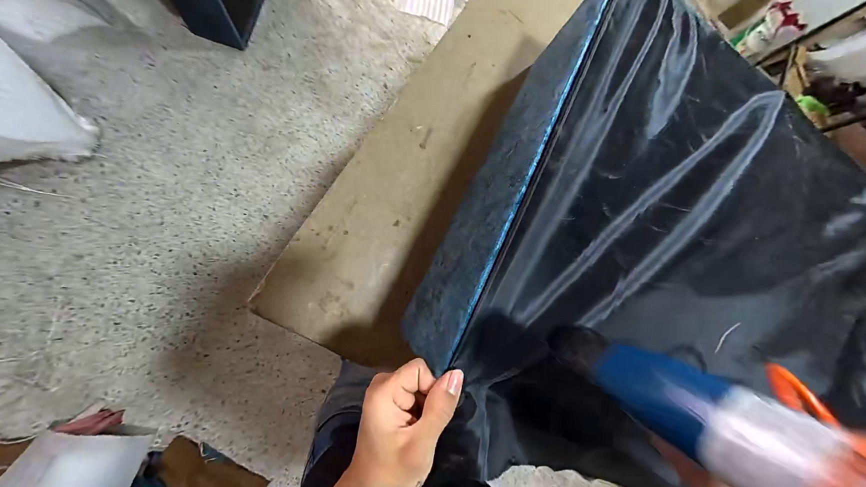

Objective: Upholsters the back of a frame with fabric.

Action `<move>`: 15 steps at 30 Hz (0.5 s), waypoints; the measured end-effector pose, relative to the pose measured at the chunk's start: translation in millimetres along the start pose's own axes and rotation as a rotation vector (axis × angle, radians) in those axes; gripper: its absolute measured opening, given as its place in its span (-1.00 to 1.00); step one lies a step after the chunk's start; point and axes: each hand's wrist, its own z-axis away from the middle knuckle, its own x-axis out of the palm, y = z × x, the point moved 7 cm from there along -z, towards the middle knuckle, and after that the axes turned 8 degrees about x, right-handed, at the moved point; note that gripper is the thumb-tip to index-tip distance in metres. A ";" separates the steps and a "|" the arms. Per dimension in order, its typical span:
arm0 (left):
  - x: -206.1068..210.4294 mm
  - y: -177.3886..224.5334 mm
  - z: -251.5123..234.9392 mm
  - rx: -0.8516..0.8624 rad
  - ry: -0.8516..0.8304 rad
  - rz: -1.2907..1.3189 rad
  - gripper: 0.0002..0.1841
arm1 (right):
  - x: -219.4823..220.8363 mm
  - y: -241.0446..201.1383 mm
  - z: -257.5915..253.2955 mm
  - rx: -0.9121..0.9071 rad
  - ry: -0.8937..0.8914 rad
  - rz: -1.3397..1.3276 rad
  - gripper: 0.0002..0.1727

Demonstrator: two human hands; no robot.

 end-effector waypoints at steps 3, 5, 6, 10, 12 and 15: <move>-2.1 -3.2 -3.4 0.014 -0.090 0.023 -0.65 | 22.1 -12.8 -51.1 -0.111 0.042 0.203 -0.63; -3.4 -5.4 -4.8 0.021 -0.144 0.028 -0.64 | 29.3 -12.9 -61.0 -0.118 0.070 0.196 -0.68; -3.5 -6.1 -4.6 0.023 -0.156 0.033 -0.64 | 30.9 -14.8 -63.8 -0.122 0.065 0.181 -0.68; -3.2 -7.4 -6.0 0.049 -0.169 0.075 -0.65 | 36.1 -23.1 -72.3 -0.130 0.086 0.203 -0.67; -3.3 -8.2 -6.0 0.048 -0.171 0.101 -0.66 | 38.1 -22.2 -73.2 -0.129 0.067 0.260 -0.68; -4.5 -9.2 -6.8 0.036 -0.176 0.118 -0.66 | 41.3 -29.9 -69.0 -0.146 -0.049 0.262 -0.65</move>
